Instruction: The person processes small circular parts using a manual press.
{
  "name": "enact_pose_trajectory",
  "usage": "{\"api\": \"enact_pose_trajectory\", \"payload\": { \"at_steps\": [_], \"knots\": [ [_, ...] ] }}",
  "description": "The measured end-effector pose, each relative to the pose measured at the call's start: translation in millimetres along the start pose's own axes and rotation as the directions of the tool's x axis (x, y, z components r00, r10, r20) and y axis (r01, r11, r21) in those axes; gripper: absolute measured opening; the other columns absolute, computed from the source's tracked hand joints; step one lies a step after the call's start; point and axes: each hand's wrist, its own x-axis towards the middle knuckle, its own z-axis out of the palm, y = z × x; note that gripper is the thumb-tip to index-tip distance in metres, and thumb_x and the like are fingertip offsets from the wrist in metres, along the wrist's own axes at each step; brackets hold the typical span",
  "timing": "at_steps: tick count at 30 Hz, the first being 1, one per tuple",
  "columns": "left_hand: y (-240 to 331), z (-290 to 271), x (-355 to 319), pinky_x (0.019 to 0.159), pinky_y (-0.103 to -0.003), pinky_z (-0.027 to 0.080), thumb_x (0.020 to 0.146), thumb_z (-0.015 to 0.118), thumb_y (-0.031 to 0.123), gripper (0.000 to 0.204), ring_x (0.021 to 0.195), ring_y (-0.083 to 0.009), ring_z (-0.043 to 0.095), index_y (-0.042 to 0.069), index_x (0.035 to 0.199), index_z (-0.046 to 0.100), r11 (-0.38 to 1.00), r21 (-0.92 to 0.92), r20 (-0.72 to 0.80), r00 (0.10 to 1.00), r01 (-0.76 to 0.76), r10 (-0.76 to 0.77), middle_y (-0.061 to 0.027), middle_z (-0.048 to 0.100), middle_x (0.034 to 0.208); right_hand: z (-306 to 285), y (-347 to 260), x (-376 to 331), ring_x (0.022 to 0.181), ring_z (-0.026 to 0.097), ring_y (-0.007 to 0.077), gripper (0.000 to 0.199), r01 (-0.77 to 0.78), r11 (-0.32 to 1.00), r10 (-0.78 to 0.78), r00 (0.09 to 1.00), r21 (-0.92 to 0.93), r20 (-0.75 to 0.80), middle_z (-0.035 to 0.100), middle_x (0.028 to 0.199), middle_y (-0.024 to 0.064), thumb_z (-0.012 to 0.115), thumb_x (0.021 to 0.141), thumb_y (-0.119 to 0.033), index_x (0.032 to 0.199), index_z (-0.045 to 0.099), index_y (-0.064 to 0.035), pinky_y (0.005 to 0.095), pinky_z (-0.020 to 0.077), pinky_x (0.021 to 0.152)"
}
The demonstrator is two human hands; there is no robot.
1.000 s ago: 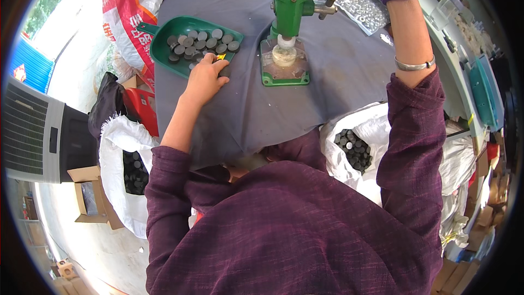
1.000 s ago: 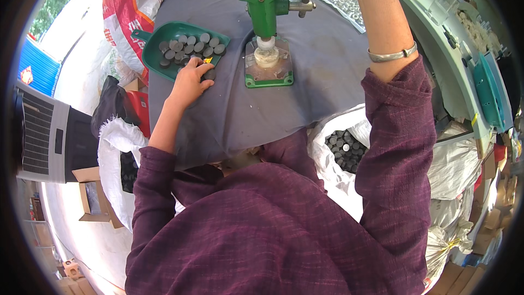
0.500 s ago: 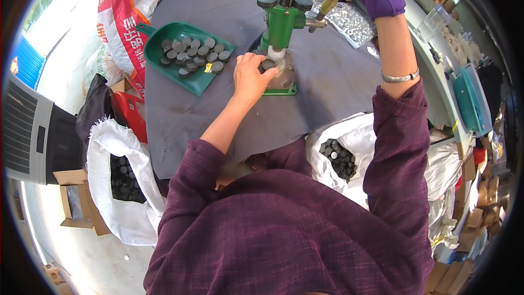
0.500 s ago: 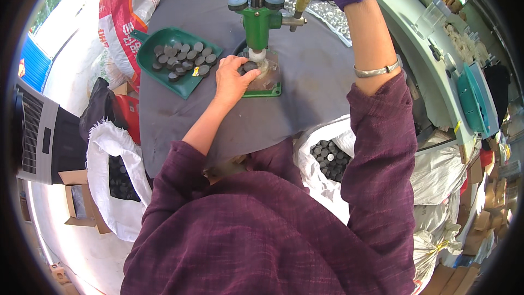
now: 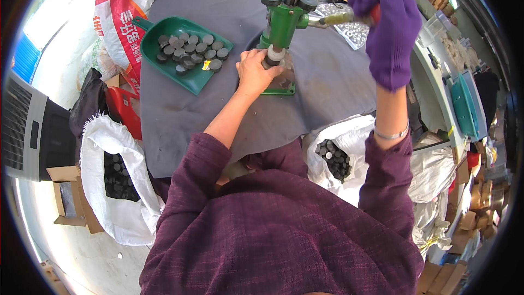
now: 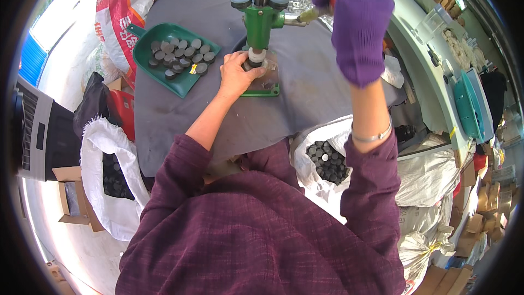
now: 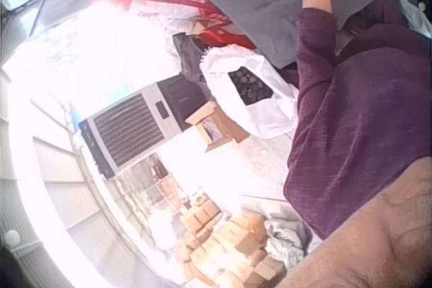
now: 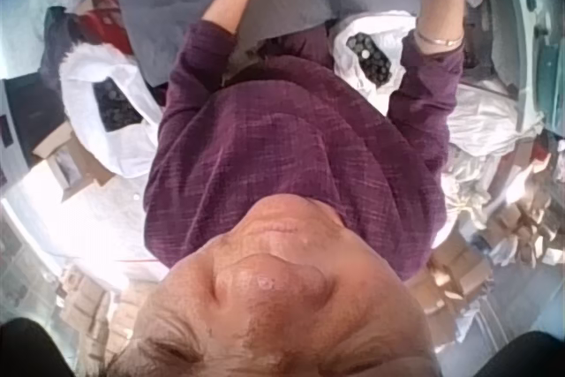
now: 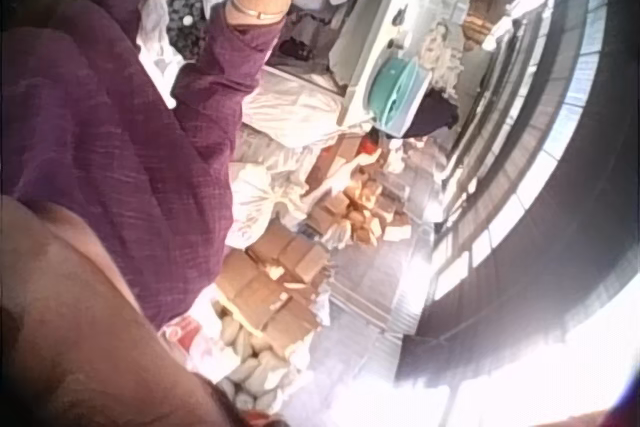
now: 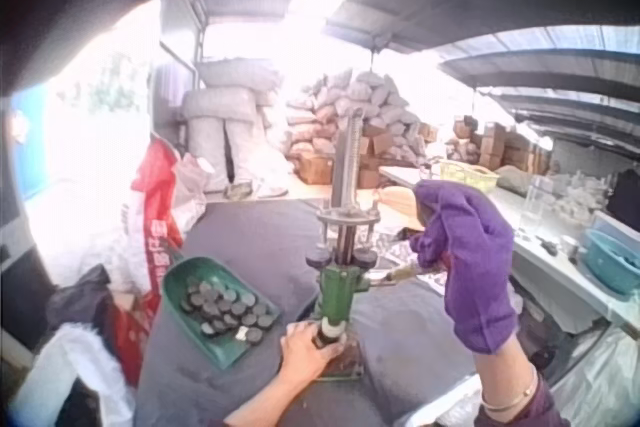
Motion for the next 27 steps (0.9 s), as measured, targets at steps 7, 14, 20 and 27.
{"api": "enact_pose_trajectory", "payload": {
  "at_steps": [7, 14, 20, 27],
  "knots": [
    [-8, -17, -6, 0.097, -0.039, 0.043, 0.065, 0.079, 0.022, 0.056, 0.111, -0.0294, 0.054, 0.005, 0.116, 0.063, 0.992, -0.121, -0.010, 0.999, -0.045, 0.044, -0.0106, 0.064, 0.111, 2, -8, -166, 0.061, 0.055, 0.0116, 0.025, -0.212, 0.901, 0.152, 0.971, -0.379, -0.183, 0.060, 0.077, 0.0073, 0.048, 0.091, 0.003, 0.111, 0.062, 0.0057, 0.0263, 0.0484, 0.060],
    [-38, -80, -6, 0.083, -0.044, 0.048, 0.077, 0.068, 0.018, 0.029, 0.100, -0.0323, 0.056, 0.006, 0.104, 0.066, 0.866, 0.500, -0.182, 0.975, -0.018, 0.125, -0.0117, 0.063, 0.100, 1, -22, -142, 0.061, 0.055, 0.0079, 0.026, -0.258, 0.847, 0.240, 0.966, -0.465, -0.098, 0.062, 0.081, 0.0048, 0.050, 0.091, 0.003, 0.113, 0.063, 0.0065, 0.0218, 0.0443, 0.056],
    [-75, -92, -12, 0.081, -0.044, 0.049, 0.077, 0.070, 0.019, 0.027, 0.095, -0.0338, 0.057, 0.005, 0.100, 0.066, 0.747, 0.662, 0.081, 0.997, -0.068, 0.019, -0.0134, 0.063, 0.093, 20, -40, -25, 0.058, 0.051, 0.0085, 0.029, -0.274, 0.787, 0.249, 0.961, -0.553, -0.122, 0.053, 0.064, 0.0023, 0.049, 0.096, -0.014, 0.111, 0.065, 0.0037, 0.0272, 0.0486, 0.068],
    [-12, -63, -10, 0.083, -0.041, 0.049, 0.069, 0.075, 0.016, 0.050, 0.095, -0.0294, 0.060, 0.005, 0.115, 0.060, 0.999, 0.051, -0.005, 1.000, -0.017, 0.017, -0.0117, 0.066, 0.096, -3, -17, 64, 0.048, 0.052, 0.0139, 0.025, -0.428, 0.823, 0.384, 0.904, -0.375, -0.188, 0.054, 0.057, 0.0048, 0.050, 0.093, -0.016, 0.099, 0.065, 0.0034, 0.0273, 0.0436, 0.047]
  ]
}}
